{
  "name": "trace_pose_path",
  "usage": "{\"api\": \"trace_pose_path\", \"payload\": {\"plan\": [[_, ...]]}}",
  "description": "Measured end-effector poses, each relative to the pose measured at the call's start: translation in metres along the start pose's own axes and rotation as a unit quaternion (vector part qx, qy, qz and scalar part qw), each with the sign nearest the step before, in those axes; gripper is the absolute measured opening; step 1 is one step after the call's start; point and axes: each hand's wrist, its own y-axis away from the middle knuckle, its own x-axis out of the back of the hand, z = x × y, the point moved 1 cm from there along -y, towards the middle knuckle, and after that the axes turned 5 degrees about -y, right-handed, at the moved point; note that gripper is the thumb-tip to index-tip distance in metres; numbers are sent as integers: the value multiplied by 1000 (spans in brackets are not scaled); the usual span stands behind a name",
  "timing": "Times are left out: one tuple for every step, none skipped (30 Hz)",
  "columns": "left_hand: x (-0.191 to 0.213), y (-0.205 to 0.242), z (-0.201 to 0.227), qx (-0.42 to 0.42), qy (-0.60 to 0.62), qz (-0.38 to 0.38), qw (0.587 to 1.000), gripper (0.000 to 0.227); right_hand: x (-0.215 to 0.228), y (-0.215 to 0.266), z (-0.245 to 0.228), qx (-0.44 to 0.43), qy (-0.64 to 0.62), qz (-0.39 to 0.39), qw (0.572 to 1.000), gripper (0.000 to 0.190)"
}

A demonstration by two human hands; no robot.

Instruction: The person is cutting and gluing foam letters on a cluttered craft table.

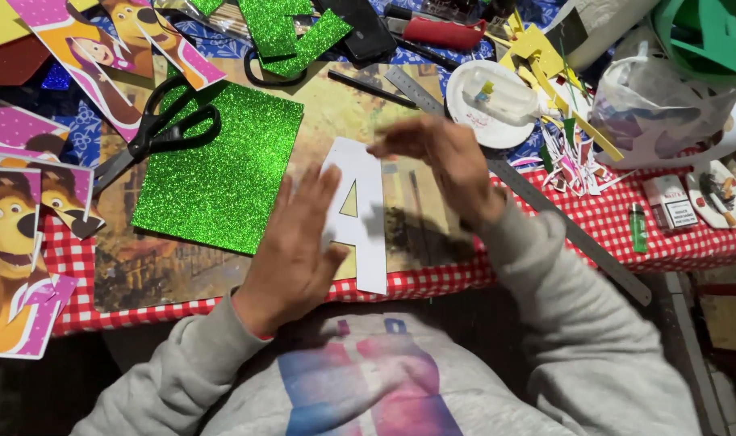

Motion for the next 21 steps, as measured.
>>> {"api": "trace_pose_path", "payload": {"plan": [[-5, 9, -15, -3, -189, -79, 979, 76, 12, -17, 8, -40, -15, -12, 999, 73], [-8, 9, -18, 0, -188, -80, 979, 76, 12, -26, 20, -43, -17, -13, 999, 73], [-12, 11, -21, -7, -173, -125, 977, 80, 11, -34, 32, -123, -130, -30, 983, 69], [-16, 12, -23, -13, -158, -170, 973, 84, 9, -42, 45, -201, -240, -46, 949, 67], [-16, 11, -23, -11, -157, -169, 973, 84, 4, -48, 51, -203, -240, -47, 948, 67], [-17, 11, -23, -4, -151, -177, 973, 86, -1, -55, 58, -254, -296, -38, 920, 71], [-16, 10, -24, 4, -146, -186, 972, 89, -8, -61, 65, -303, -351, -29, 886, 77], [-17, 10, -26, 5, -146, -186, 972, 89, -13, -64, 58, -303, -352, -30, 885, 77], [-18, 12, -27, 5, -151, -191, 970, 91, -15, -67, 47, -27, -15, 10, 999, 73], [-20, 13, -27, 5, -155, -197, 968, 93, -21, -67, 34, 256, 323, 43, 910, 71], [-20, 12, -29, 5, -156, -196, 968, 93, -18, -65, 38, 256, 323, 43, 910, 71], [-20, 12, -29, 2, -162, -199, 966, 95, -13, -64, 42, 220, 248, 44, 942, 71], [-21, 12, -29, -1, -166, -203, 965, 97, -9, -59, 47, 178, 172, 44, 968, 71], [-22, 13, -29, 1, -164, -204, 965, 97, -7, -57, 46, 175, 172, 44, 968, 71], [-22, 13, -29, 3, -169, -202, 965, 97, -6, -58, 47, 96, 175, -39, 979, 69], [-22, 14, -30, 6, -174, -199, 964, 98, -6, -58, 47, 16, 176, -122, 977, 68], [-22, 14, -30, 8, -172, -198, 965, 98, -5, -57, 50, 14, 175, -125, 976, 68], [-22, 14, -30, 8, -170, -196, 966, 98, -5, -56, 54, -2, 138, -126, 982, 63], [-23, 13, -30, 5, -168, -194, 966, 98, -4, -54, 57, -18, 101, -126, 987, 59], [-22, 13, -29, 6, -166, -194, 967, 98, -3, -54, 57, -19, 101, -126, 987, 59], [-22, 12, -28, 13, -160, -196, 967, 99, -2, -54, 57, 25, 245, -62, 967, 55]]}}
